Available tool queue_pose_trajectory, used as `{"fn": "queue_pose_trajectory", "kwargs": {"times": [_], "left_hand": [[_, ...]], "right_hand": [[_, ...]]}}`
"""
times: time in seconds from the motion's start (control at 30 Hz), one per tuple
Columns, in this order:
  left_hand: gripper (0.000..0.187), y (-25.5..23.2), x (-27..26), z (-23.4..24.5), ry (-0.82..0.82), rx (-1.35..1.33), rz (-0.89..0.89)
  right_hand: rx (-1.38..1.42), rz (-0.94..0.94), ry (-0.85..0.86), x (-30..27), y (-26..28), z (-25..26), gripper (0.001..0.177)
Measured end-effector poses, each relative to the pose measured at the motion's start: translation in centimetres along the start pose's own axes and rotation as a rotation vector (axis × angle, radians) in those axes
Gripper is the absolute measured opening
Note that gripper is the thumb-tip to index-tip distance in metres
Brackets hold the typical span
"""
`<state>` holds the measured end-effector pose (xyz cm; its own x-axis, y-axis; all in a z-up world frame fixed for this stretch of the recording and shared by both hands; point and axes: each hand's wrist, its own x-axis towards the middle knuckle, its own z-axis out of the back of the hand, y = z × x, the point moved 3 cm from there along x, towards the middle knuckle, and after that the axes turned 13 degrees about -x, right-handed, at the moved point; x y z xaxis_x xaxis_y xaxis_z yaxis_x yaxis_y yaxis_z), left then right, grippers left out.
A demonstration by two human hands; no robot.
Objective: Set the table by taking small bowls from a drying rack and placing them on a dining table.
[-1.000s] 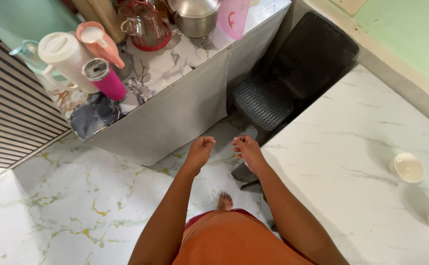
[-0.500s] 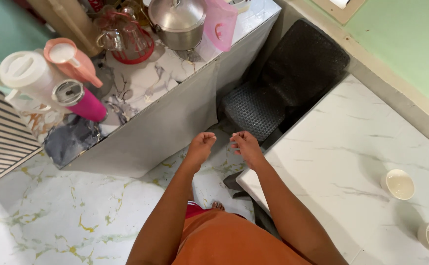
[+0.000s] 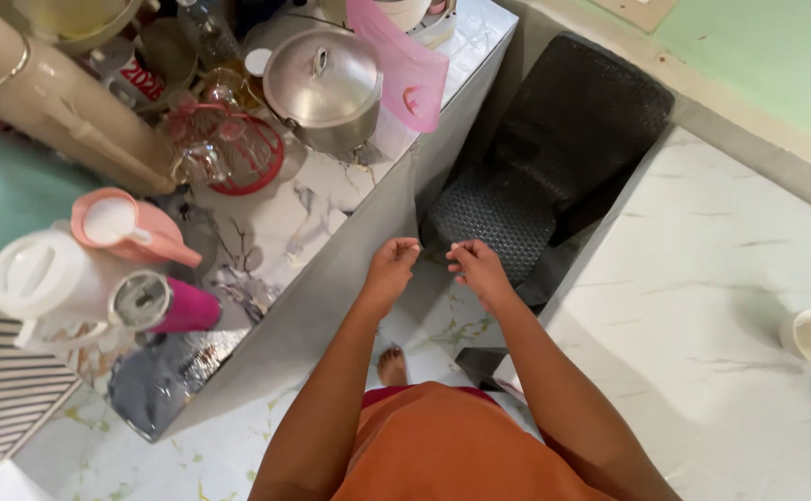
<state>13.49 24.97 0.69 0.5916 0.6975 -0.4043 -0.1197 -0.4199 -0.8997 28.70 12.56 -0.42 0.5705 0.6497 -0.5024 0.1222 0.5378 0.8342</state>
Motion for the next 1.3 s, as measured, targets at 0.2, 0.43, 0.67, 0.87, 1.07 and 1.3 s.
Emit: {"fn": "queue_pose_trajectory", "kwargs": {"times": [0.2, 0.43, 0.67, 0.87, 1.07, 1.3], "left_hand": [[0.032, -1.3, 4.7, 0.8, 0.042, 0.022, 0.01], [0.032, -2.9, 8.5, -0.1, 0.091, 0.004, 0.016], [0.03, -5.8, 13.7, -2.7, 0.089, 0.01, -0.083], [0.029, -7.8, 18.1, -7.0, 0.106, 0.0, -0.125], [0.031, -10.6, 20.0, -11.4, 0.143, 0.014, -0.221], [0.033, -15.7, 20.7, -15.1, 0.267, 0.02, -0.277]], "right_hand": [[0.088, 0.005, -0.014, 3.5, 0.9, -1.3, 0.023], [0.111, 0.014, -0.043, 7.2, 2.8, -0.7, 0.022], [0.115, 0.036, -0.036, 12.7, 6.3, 2.0, 0.022], [0.089, 0.086, -0.054, 15.9, 10.1, 6.7, 0.022], [0.09, 0.139, -0.059, 18.8, 11.9, 10.4, 0.02], [0.145, 0.163, -0.056, 21.0, 13.3, 11.9, 0.019]]}}
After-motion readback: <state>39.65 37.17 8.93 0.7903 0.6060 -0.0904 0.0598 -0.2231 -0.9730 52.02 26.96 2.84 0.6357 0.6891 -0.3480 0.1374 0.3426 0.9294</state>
